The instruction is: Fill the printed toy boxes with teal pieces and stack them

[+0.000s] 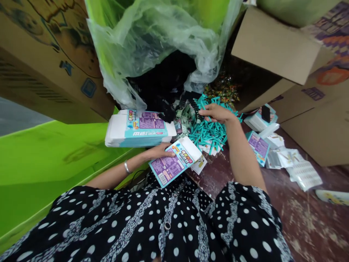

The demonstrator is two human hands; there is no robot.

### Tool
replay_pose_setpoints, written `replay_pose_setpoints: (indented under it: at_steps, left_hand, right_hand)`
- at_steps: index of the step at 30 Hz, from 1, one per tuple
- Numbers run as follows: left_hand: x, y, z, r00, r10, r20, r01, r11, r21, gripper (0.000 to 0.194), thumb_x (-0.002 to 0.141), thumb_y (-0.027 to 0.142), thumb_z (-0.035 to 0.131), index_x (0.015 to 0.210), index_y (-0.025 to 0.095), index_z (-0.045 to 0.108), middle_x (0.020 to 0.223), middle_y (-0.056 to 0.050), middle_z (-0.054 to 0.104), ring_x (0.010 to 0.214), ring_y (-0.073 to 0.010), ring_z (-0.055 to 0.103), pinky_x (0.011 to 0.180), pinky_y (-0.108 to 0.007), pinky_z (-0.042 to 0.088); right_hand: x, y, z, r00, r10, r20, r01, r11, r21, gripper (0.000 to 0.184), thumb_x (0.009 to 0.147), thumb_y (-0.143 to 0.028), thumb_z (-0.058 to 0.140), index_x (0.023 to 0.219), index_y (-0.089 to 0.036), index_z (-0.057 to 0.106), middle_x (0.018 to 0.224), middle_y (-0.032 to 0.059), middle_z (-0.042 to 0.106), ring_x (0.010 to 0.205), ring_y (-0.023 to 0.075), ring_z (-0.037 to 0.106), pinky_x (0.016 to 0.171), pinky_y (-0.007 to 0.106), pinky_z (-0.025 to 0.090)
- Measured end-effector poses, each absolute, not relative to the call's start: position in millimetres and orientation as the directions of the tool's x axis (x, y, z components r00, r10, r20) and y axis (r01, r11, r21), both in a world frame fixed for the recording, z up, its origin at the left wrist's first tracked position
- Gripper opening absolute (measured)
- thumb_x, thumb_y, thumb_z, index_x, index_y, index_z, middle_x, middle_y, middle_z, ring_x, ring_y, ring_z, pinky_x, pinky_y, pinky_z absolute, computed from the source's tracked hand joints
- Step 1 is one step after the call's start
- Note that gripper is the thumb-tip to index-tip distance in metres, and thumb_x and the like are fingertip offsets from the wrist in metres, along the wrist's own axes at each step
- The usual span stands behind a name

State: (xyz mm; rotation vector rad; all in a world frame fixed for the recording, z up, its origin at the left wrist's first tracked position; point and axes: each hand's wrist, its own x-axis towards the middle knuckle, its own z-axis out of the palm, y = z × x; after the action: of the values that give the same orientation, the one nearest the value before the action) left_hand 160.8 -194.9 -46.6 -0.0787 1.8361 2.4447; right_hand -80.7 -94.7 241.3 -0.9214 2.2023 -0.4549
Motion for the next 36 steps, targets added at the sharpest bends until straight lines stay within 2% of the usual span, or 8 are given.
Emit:
replay_pose_setpoints:
  at_steps: [2,5,8,12,16,24,32,36]
  left_hand:
    - [161,-195,-44,-0.995,0.043,-0.089,-0.097,-0.295,0.951,0.068,0.07,0.057,0.099,0.118,0.015,0.076,0.118,-0.014,0.084,0.098,-0.029,0.079,0.087,-0.041,0.064]
    - [162,-195,-37,-0.994,0.055,-0.092,-0.104,-0.302,0.948,0.067,0.073,0.054,0.099,0.121,0.015,0.075,0.116,-0.013,0.083,0.096,-0.0279,0.079,0.088,-0.042,0.064]
    - [162,-192,-28,-0.993,0.09,-0.079,-0.1,-0.262,0.96,0.068,0.075,0.055,0.097,0.126,0.016,0.073,0.119,-0.012,0.083,0.098,-0.0272,0.079,0.089,-0.041,0.064]
    - [159,-182,-16,-0.989,0.144,-0.015,-0.036,-0.149,0.988,0.068,0.075,0.057,0.096,0.125,0.017,0.072,0.121,-0.012,0.083,0.101,-0.0277,0.078,0.087,-0.038,0.063]
    - [158,-170,-11,-0.994,0.11,0.027,0.012,-0.136,0.991,0.069,0.077,0.057,0.094,0.127,0.017,0.072,0.123,-0.012,0.082,0.104,-0.0283,0.077,0.09,-0.039,0.062]
    - [159,-162,-10,-0.999,0.002,0.046,0.045,-0.167,0.985,0.071,0.076,0.059,0.093,0.128,0.016,0.071,0.124,-0.012,0.08,0.109,-0.0293,0.074,0.095,-0.04,0.061]
    - [164,-158,-12,-0.999,-0.013,0.033,0.034,-0.11,0.993,0.073,0.075,0.061,0.093,0.127,0.015,0.069,0.123,-0.012,0.079,0.11,-0.0318,0.073,0.097,-0.042,0.059]
    - [165,-157,-8,-0.999,0.003,0.032,0.032,-0.085,0.996,0.073,0.075,0.061,0.093,0.127,0.016,0.069,0.124,-0.012,0.079,0.111,-0.0327,0.073,0.099,-0.044,0.058]
  right_hand:
    - [-79,-57,259,-0.408,-0.734,-0.543,-0.627,0.658,-0.418,0.06,0.081,-0.074,0.086,0.076,-0.021,0.059,0.058,-0.003,0.057,0.046,0.0075,0.039,0.045,0.023,0.026]
    - [-70,-16,265,-0.271,-0.641,-0.718,-0.771,0.591,-0.237,0.061,0.085,-0.081,0.076,0.076,-0.021,0.065,0.061,0.0003,0.06,0.056,0.0125,0.049,0.055,0.027,0.036]
    - [-53,3,250,-0.183,-0.553,-0.813,-0.834,0.525,-0.169,0.058,0.09,-0.076,0.073,0.075,-0.02,0.066,0.062,0.0024,0.063,0.061,0.0152,0.055,0.06,0.03,0.038]
    - [-26,0,225,-0.231,-0.527,-0.818,-0.863,0.5,-0.078,0.049,0.09,-0.064,0.08,0.076,-0.019,0.068,0.063,0.0024,0.066,0.062,0.0158,0.057,0.063,0.031,0.037]
    - [-13,-11,216,-0.204,-0.609,-0.767,-0.885,0.449,-0.121,0.042,0.091,-0.059,0.081,0.086,-0.018,0.074,0.069,0.0031,0.071,0.067,0.017,0.059,0.066,0.032,0.038]
    - [-7,0,204,-0.236,-0.787,-0.569,-0.898,0.401,-0.181,0.028,0.099,-0.033,0.068,0.074,-0.02,0.065,0.071,0.0039,0.071,0.063,0.0149,0.054,0.064,0.031,0.033]
    - [-6,11,195,-0.075,-0.78,-0.621,-0.883,0.341,-0.321,0.032,0.105,-0.031,0.056,0.081,-0.019,0.072,0.076,0.0045,0.074,0.067,0.0153,0.057,0.07,0.029,0.039]
    - [-13,5,188,-0.121,-0.778,-0.616,-0.797,0.446,-0.407,0.032,0.107,-0.035,0.057,0.089,-0.019,0.078,0.078,0.0027,0.076,0.061,0.0135,0.06,0.069,0.027,0.043]
